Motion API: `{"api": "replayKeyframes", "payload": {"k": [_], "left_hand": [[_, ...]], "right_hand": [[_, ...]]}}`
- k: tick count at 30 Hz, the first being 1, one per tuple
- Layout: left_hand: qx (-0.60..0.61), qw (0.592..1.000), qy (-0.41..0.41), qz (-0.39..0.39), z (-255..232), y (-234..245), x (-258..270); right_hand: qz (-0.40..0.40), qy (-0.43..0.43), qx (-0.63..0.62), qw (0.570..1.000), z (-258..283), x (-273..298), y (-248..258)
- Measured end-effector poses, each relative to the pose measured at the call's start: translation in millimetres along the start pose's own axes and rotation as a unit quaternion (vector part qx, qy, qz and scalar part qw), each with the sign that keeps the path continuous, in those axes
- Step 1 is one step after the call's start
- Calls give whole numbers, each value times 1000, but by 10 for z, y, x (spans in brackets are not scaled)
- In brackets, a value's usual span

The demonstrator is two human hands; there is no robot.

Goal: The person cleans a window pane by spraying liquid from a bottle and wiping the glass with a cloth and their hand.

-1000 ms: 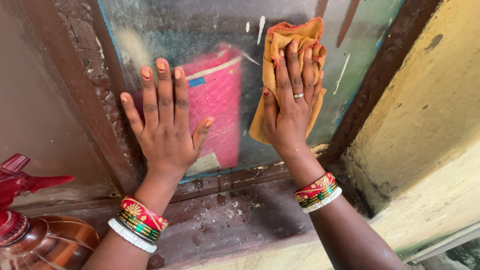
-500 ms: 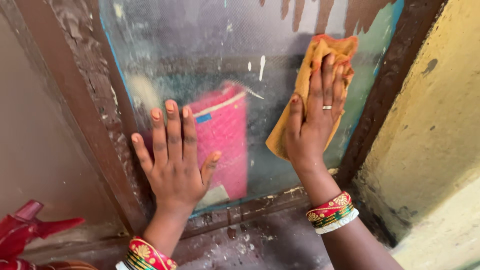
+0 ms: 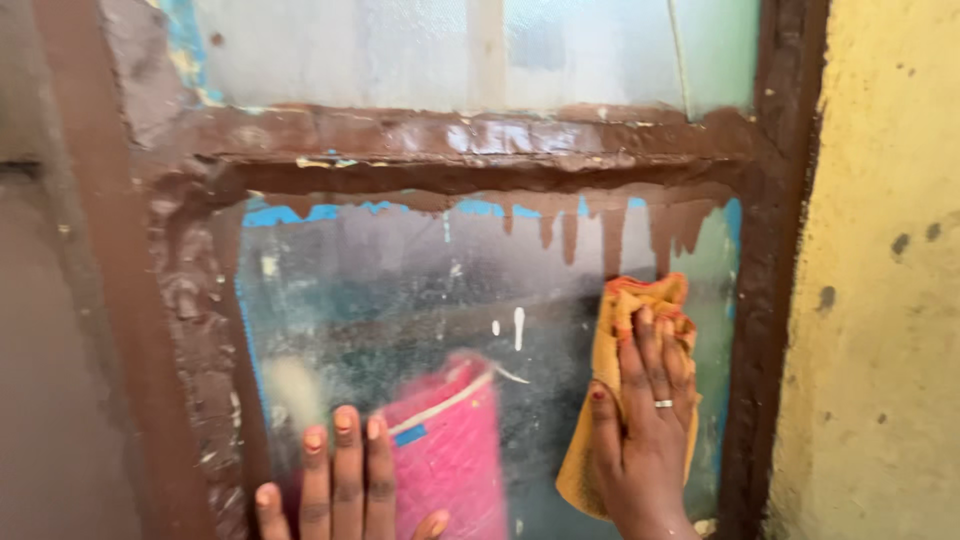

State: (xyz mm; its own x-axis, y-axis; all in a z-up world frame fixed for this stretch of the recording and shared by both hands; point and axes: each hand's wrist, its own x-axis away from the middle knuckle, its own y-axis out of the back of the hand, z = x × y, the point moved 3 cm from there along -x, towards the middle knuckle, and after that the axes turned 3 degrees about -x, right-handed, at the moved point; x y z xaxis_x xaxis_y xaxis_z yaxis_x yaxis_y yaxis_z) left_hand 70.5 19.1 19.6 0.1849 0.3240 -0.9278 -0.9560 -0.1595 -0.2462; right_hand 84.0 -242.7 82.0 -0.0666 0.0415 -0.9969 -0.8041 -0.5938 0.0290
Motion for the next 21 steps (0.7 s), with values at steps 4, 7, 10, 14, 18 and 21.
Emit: {"api": "replayKeyframes", "payload": {"k": [4, 7, 10, 14, 18, 21], "left_hand": [[6, 994, 35, 106, -41, 58, 103], [54, 989, 68, 121, -70, 227, 8], [113, 971, 108, 178, -89, 420, -49], [123, 968, 121, 183, -75, 419, -199], [118, 969, 115, 186, -69, 433, -231], [123, 962, 125, 208, -73, 459, -246]], "right_hand": [[-4, -17, -25, 1000, 168, 180, -96], [70, 73, -2, 995, 366, 328, -110], [86, 87, -16, 992, 238, 309, -59], [47, 13, -14, 999, 12, 208, 26], [30, -19, -19, 999, 12, 239, 2], [53, -7, -13, 998, 110, 382, -23]]}}
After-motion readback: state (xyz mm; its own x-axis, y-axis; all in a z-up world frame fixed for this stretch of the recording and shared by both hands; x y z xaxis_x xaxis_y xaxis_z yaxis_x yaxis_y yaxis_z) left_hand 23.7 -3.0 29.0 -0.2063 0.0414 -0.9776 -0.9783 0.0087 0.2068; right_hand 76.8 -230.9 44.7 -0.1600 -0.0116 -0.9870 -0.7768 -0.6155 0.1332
